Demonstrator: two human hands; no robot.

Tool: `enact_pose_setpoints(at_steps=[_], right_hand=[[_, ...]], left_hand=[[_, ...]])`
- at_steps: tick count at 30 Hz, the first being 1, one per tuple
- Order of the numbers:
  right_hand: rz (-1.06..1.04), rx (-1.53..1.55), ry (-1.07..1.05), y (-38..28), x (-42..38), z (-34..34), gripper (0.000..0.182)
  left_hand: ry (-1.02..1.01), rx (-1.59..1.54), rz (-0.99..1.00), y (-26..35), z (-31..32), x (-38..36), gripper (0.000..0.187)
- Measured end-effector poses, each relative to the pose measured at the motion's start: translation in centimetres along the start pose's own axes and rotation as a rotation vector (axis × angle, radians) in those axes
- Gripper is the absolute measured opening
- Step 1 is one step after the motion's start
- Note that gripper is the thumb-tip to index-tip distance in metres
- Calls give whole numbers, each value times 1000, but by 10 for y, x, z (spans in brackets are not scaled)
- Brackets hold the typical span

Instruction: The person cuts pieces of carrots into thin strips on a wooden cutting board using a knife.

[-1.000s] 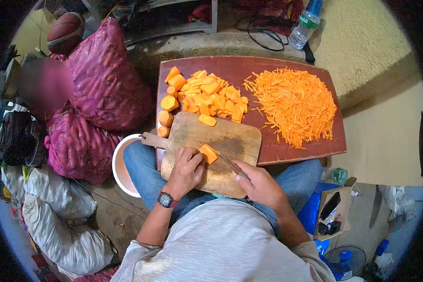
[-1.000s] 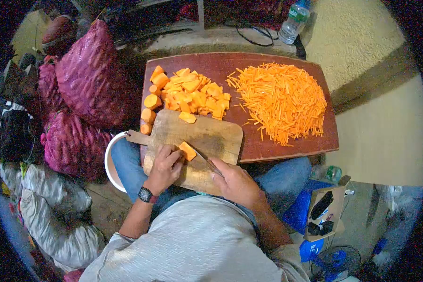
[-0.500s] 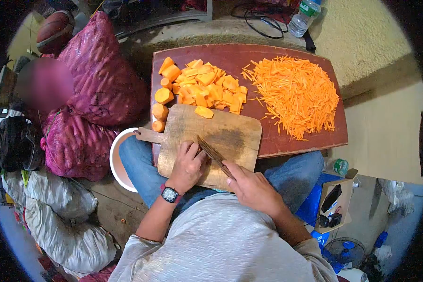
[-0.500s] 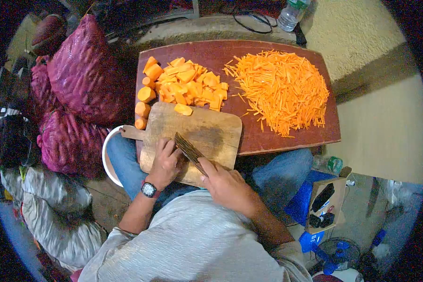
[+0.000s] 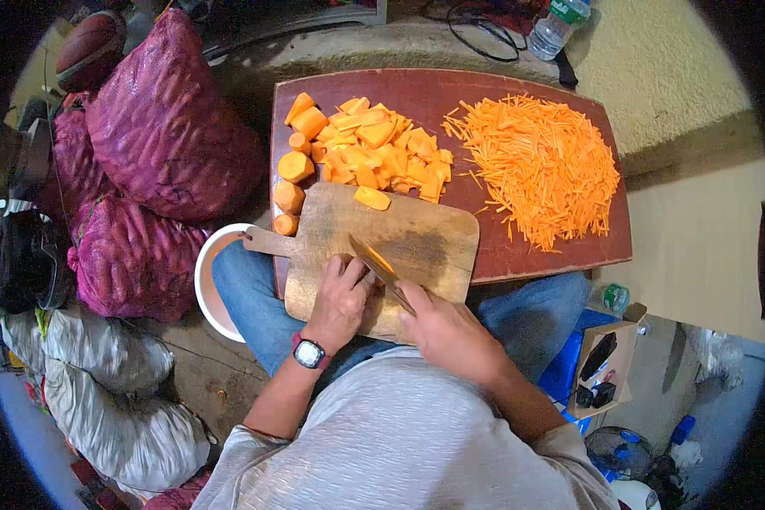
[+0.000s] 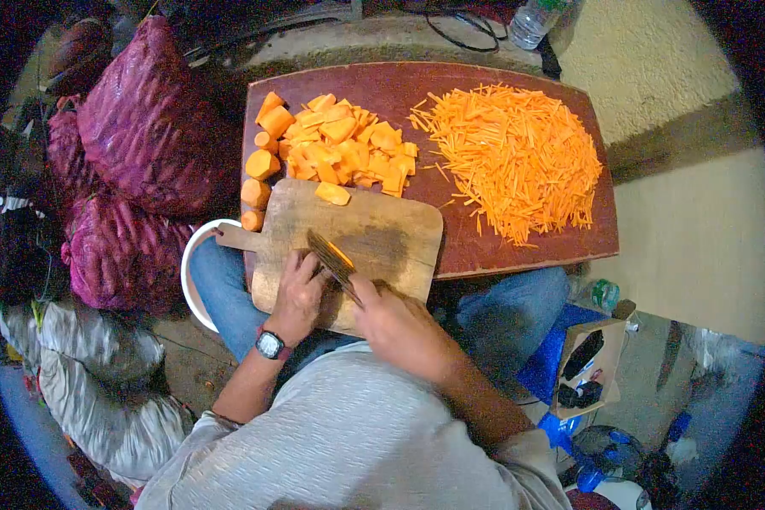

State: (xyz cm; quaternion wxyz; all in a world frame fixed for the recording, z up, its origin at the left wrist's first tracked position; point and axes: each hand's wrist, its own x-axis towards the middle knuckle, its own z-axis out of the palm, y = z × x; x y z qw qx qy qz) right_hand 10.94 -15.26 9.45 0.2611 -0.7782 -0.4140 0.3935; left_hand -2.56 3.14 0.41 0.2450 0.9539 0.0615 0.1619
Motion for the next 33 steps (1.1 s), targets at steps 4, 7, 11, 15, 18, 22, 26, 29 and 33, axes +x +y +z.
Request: enact_pose_setpoints(at_steps=[4, 7, 11, 15, 18, 22, 26, 29, 33], right_hand=[[86, -63, -97, -18, 14, -9, 47], [-38, -29, 14, -7, -6, -5, 46], [82, -13, -35, -11, -5, -2, 44], [87, -39, -57, -18, 22, 0, 44], [-5, 8, 35, -13, 2, -2, 44], [-9, 27, 28, -6, -7, 5, 43], [80, -27, -20, -16, 22, 4, 46], [47, 17, -2, -18, 10, -3, 45], [-10, 49, 29, -8, -10, 2, 42]], left_hand=[[7, 20, 2, 2, -5, 3, 38], [52, 11, 16, 2, -4, 1, 42], [43, -2, 11, -2, 1, -3, 43], [35, -12, 2, 1, -1, -2, 43], [25, -2, -7, -2, -1, -2, 43], [14, -25, -1, -2, -2, -4, 43], [27, -32, 22, -2, 0, -4, 43], [53, -29, 19, -6, -2, -3, 44], [72, -57, -4, -4, -2, -5, 46]])
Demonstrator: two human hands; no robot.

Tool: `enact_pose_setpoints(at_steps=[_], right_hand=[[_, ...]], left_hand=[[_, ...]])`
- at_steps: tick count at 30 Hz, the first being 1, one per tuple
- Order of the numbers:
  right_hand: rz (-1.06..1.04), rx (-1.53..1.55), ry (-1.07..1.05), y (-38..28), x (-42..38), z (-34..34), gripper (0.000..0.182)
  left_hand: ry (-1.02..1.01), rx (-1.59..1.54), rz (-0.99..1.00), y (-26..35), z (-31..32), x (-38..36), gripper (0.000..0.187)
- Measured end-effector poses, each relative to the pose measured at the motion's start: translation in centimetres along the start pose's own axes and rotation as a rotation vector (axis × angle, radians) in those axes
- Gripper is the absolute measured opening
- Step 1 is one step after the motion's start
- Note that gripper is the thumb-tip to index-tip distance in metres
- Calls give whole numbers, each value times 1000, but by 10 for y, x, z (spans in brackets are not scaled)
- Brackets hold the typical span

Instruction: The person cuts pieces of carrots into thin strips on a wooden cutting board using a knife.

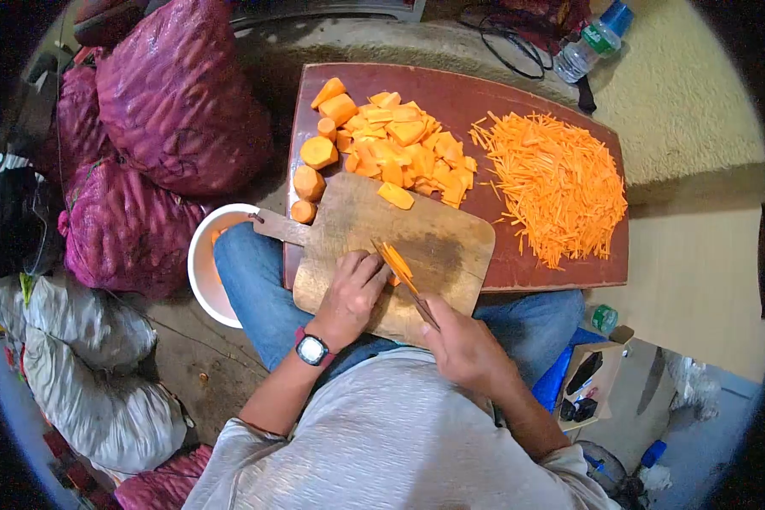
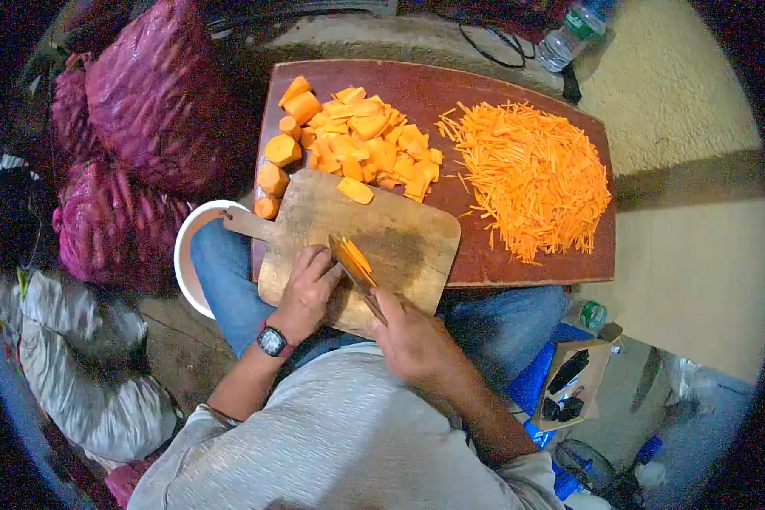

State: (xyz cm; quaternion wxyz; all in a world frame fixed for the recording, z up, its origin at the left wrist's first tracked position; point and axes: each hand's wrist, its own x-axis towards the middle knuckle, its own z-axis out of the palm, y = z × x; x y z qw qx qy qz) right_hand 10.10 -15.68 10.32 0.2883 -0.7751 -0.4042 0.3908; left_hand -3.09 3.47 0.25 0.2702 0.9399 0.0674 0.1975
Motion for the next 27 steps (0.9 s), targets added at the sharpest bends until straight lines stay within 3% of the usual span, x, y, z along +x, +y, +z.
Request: enact_pose_setpoints(at_steps=[6, 10, 19, 24, 27], right_hand=[[56, -64, -46, -11, 36, 1, 46], [101, -24, -80, -7, 8, -5, 44], [-57, 23, 6, -4, 30, 2, 44], [18, 0, -9, -3, 0, 2, 42], [98, -49, -50, -8, 26, 9, 42]], left_hand=[[-26, 17, -11, 1, -2, -1, 43], [15, 46, -11, 1, -2, 0, 42], [38, 21, 27, -2, -4, 0, 40], [9, 19, -15, -3, -3, -4, 41], [9, 12, -5, -2, -3, -3, 40]])
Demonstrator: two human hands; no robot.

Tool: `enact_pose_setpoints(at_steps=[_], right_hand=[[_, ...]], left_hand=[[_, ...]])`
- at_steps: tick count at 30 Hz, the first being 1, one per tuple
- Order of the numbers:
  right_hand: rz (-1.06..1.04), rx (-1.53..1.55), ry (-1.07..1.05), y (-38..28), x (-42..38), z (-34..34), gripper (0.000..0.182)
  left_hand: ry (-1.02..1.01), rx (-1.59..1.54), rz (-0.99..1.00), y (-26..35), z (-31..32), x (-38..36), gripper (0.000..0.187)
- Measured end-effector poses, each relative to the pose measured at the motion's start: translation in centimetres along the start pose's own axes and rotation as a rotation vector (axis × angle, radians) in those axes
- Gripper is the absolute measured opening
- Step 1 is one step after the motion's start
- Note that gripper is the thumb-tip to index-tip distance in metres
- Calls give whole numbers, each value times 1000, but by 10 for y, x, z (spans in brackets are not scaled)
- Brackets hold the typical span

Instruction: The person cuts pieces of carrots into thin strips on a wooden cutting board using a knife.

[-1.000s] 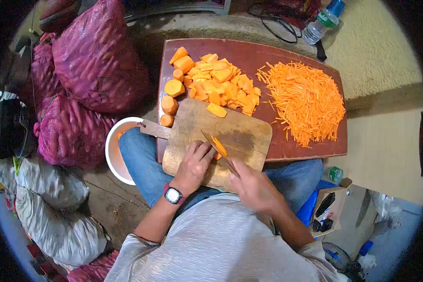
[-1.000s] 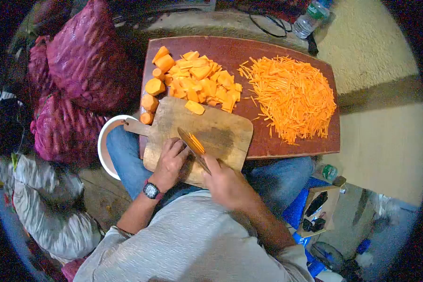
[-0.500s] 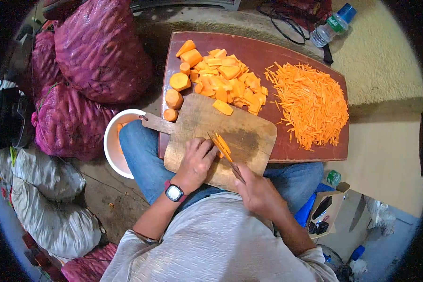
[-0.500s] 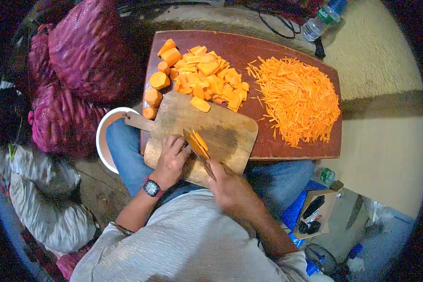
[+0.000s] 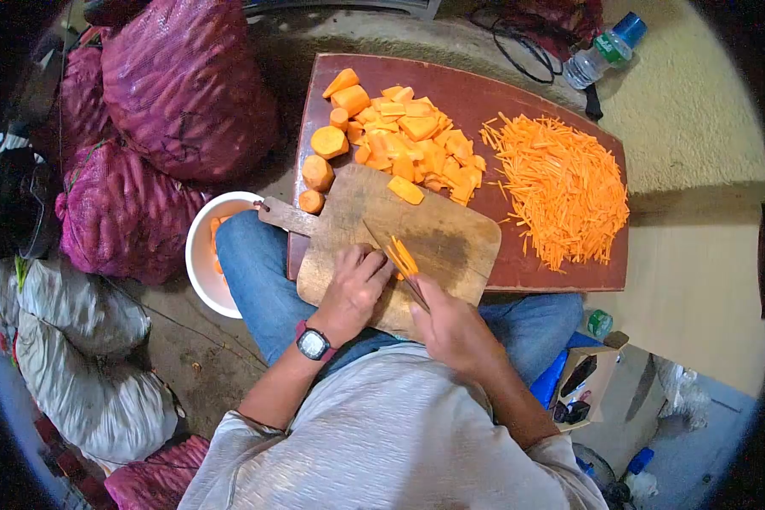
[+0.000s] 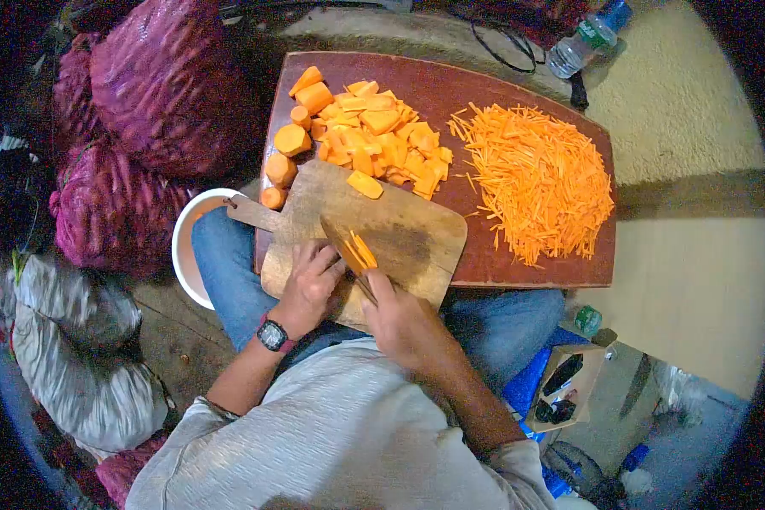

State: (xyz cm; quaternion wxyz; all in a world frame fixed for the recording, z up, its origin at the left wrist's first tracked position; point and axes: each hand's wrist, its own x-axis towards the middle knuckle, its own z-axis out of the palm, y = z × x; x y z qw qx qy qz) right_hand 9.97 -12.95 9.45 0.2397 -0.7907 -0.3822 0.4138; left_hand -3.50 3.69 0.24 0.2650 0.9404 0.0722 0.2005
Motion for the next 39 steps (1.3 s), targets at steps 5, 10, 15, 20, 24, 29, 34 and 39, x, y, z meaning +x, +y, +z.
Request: enact_pose_setpoints(at_steps=[5, 10, 15, 20, 24, 29, 34, 39], right_hand=[[-133, 60, 49, 12, -10, -6, 41], [5, 14, 13, 8, -8, -2, 41], [-60, 37, 24, 4, -2, -7, 41], [0, 26, -8, 3, -4, -2, 40], [-55, 0, 35, -1, 4, -4, 40], [-19, 37, 25, -3, -5, 1, 40], [-63, -31, 40, -4, 15, -1, 41], [-65, -3, 37, 1, 9, -2, 41]], left_hand=[[0, 8, -18, 0, -1, -2, 40], [32, 13, 0, -1, 4, -4, 40], [47, 32, 8, -1, 3, 0, 39], [33, 51, -6, -1, 5, -3, 39], [56, 28, 5, -1, 4, -3, 37], [52, 43, -3, 0, 4, -6, 37], [80, 45, 33, -4, 6, -4, 41], [114, -19, -36, 0, 5, -2, 46]])
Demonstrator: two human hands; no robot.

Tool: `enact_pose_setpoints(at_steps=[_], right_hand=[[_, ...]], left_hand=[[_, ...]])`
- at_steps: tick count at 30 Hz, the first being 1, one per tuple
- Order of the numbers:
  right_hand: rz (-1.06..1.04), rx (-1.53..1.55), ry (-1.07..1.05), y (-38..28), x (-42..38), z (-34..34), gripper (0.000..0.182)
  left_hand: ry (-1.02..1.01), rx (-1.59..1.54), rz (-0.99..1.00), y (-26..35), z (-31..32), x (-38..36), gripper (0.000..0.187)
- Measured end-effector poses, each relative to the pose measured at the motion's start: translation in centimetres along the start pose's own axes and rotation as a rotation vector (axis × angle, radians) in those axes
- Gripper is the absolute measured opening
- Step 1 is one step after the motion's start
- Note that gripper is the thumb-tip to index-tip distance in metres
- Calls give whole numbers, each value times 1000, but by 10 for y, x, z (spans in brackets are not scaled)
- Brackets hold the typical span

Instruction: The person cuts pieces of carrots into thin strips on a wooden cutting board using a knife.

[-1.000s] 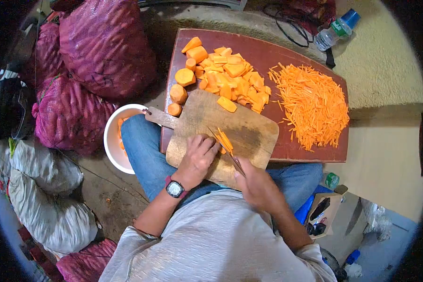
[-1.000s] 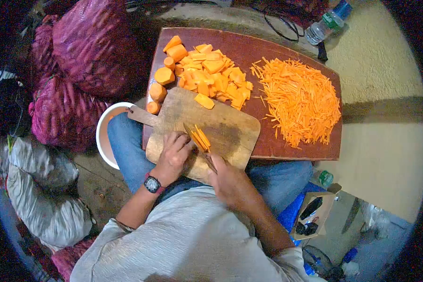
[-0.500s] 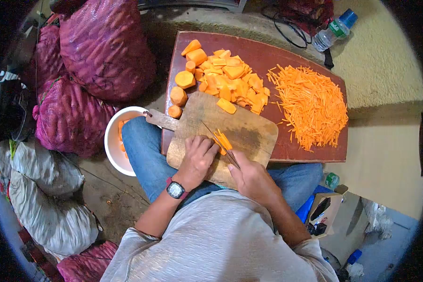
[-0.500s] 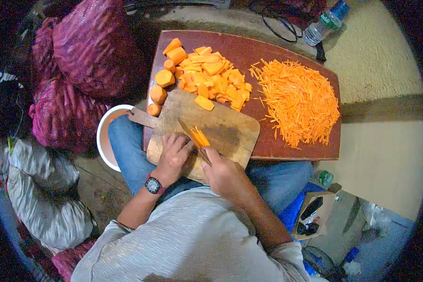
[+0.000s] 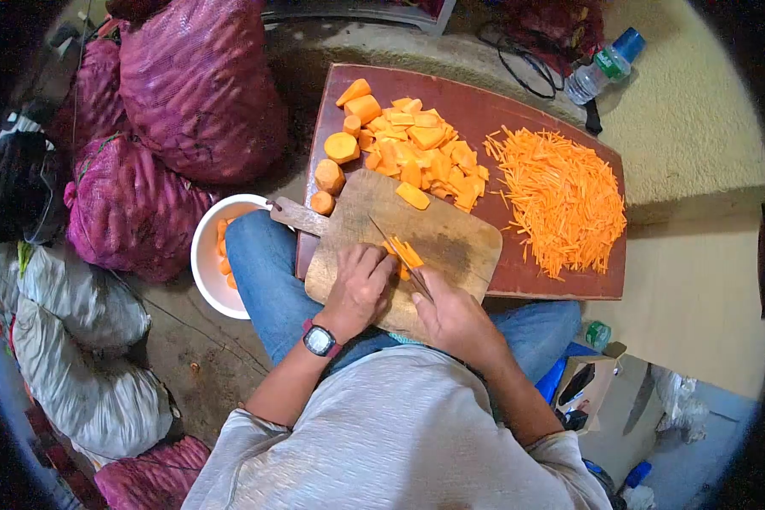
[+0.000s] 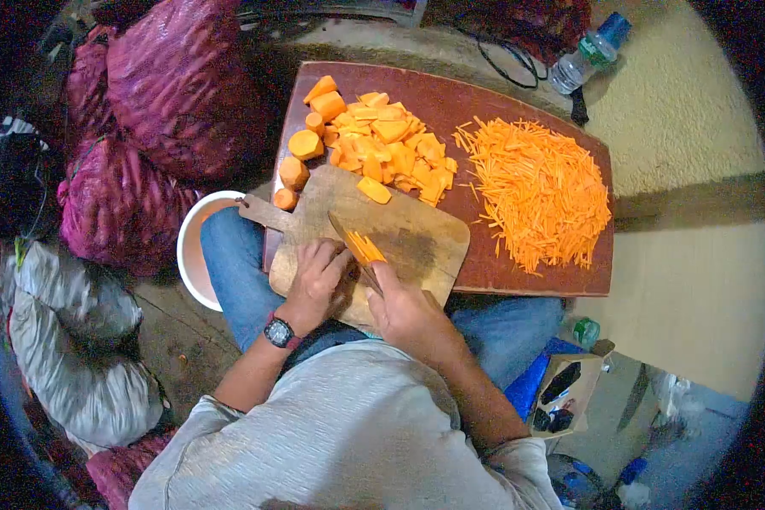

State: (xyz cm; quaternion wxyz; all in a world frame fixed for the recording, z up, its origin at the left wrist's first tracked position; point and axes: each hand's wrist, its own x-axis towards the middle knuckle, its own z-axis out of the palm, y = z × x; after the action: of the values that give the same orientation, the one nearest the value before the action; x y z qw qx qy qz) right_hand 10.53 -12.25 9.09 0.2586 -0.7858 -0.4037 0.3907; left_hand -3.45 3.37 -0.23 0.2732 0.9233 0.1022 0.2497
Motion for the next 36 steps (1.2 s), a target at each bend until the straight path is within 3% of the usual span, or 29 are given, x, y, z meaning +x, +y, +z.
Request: enact_pose_setpoints(at_steps=[11, 16, 21, 27, 31, 36], right_hand=[[23, 60, -15, 9, -14, -4, 41], [-51, 3, 59, 11, -9, 2, 38], [-2, 118, -4, 9, -20, -6, 41], [35, -11, -2, 2, 0, 5, 39], [-24, 68, 23, 4, -4, -2, 38], [49, 81, 4, 0, -12, 0, 38]], left_hand=[[-73, 144, 123, -1, -2, 0, 39], [-49, 123, 90, 0, 2, 1, 35], [-60, 170, 84, -1, 2, -3, 35], [-54, 120, 72, -1, 3, -1, 37], [-31, 105, 69, -5, 6, -5, 37], [-41, 120, 62, -2, 2, -3, 37]])
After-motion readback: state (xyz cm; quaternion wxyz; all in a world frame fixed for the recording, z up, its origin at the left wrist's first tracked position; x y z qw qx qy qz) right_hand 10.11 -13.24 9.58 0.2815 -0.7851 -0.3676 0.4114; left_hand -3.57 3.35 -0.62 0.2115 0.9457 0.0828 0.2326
